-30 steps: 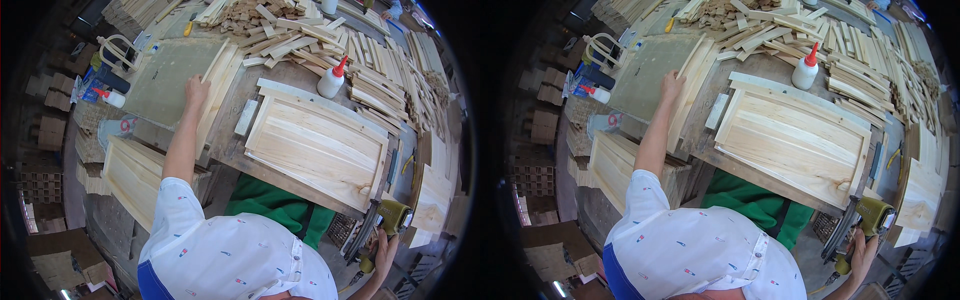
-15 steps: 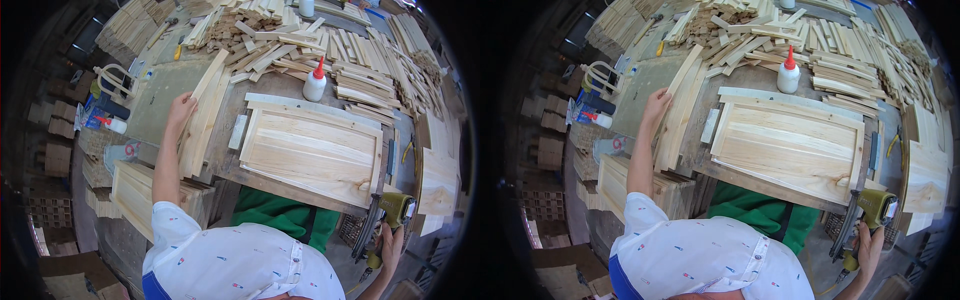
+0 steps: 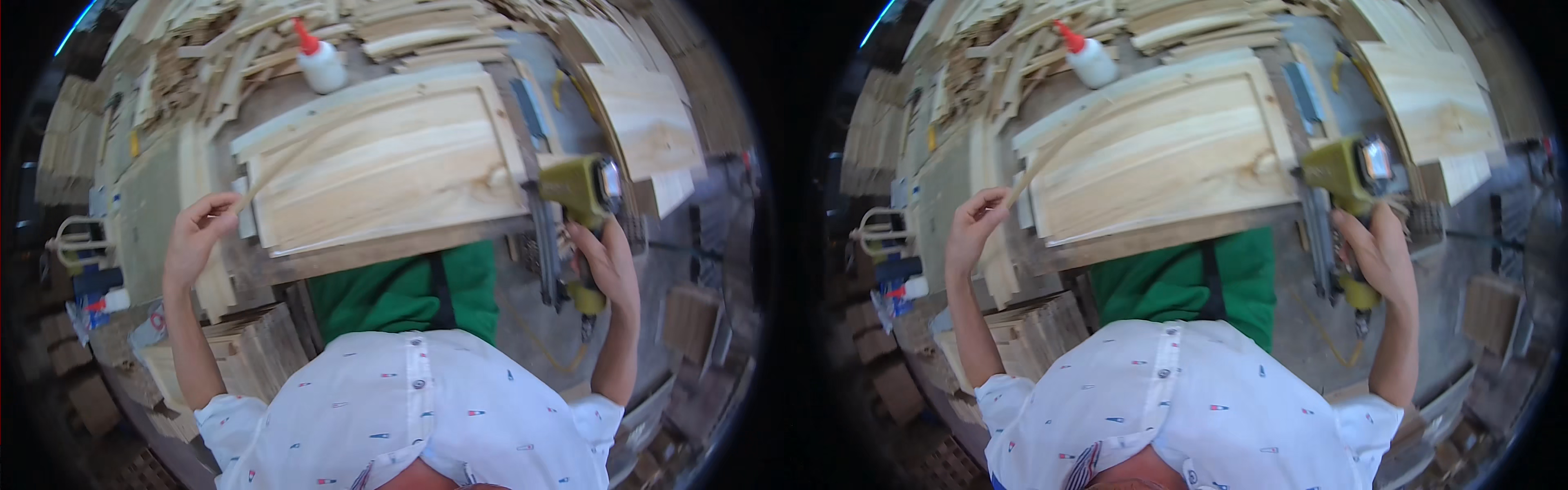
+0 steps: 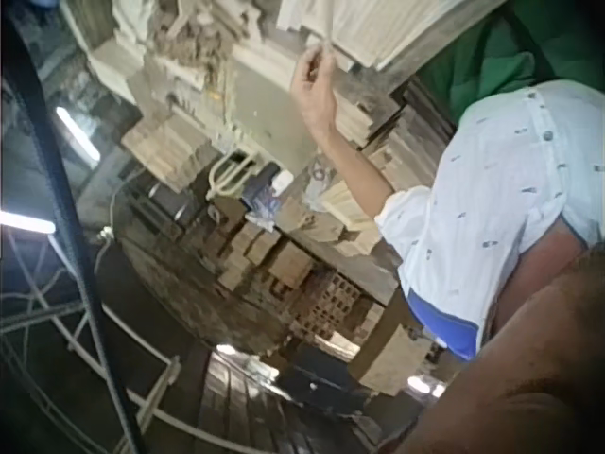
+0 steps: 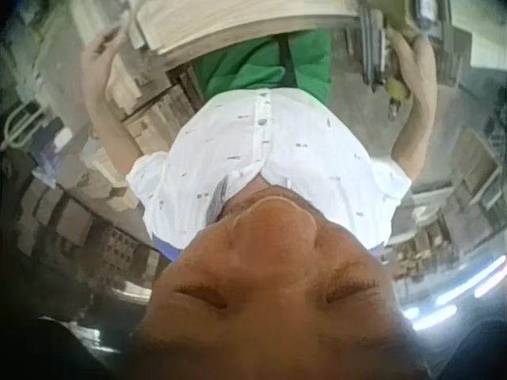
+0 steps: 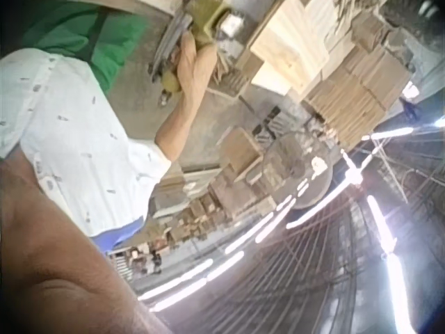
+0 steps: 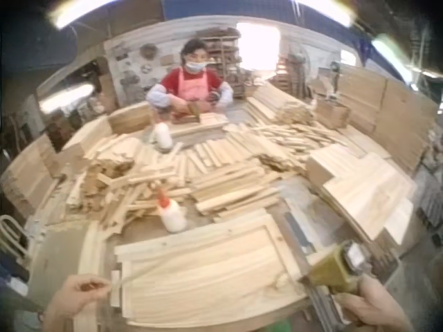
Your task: Assembling wooden panels by applying glue to slats and securing them with a pneumatic nail gun.
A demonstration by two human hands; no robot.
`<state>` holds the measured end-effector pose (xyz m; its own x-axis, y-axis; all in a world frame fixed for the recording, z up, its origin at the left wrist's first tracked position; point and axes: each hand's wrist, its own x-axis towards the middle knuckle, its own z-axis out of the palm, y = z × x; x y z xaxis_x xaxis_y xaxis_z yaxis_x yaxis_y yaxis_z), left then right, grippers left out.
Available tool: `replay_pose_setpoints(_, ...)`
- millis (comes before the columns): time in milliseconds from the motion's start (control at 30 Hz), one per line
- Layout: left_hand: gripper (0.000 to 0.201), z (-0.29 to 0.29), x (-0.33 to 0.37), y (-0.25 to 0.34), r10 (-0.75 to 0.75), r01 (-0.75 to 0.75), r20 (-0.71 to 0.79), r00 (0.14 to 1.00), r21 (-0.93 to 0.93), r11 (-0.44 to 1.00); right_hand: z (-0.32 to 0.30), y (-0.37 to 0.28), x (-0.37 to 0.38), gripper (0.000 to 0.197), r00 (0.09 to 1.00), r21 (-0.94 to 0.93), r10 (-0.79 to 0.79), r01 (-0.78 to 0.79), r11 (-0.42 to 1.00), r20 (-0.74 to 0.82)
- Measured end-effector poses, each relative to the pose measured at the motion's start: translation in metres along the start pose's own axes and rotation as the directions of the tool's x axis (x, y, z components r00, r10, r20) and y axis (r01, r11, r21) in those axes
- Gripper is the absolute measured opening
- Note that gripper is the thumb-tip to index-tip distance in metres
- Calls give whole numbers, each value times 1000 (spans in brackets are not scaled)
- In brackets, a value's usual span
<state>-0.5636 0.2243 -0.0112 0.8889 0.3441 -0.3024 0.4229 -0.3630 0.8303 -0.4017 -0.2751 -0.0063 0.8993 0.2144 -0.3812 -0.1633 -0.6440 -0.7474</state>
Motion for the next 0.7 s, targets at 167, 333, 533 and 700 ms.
replay_pose_setpoints(167,35,114,-4,33,459,-496,188,868,329,804,-5,-1,-4,24,999,161,-36,31,986,25)
replay_pose_setpoints(333,37,188,0,25,670,-701,227,707,344,624,-13,8,-20,23,999,177,-4,12,984,-45)
replay_pose_setpoints(533,39,214,1,3,722,-724,194,664,406,557,-17,23,-33,24,998,208,10,4,978,-69)
replay_pose_setpoints(700,36,222,10,-4,736,-709,123,666,410,573,-15,22,-34,25,997,175,49,-38,984,-59)
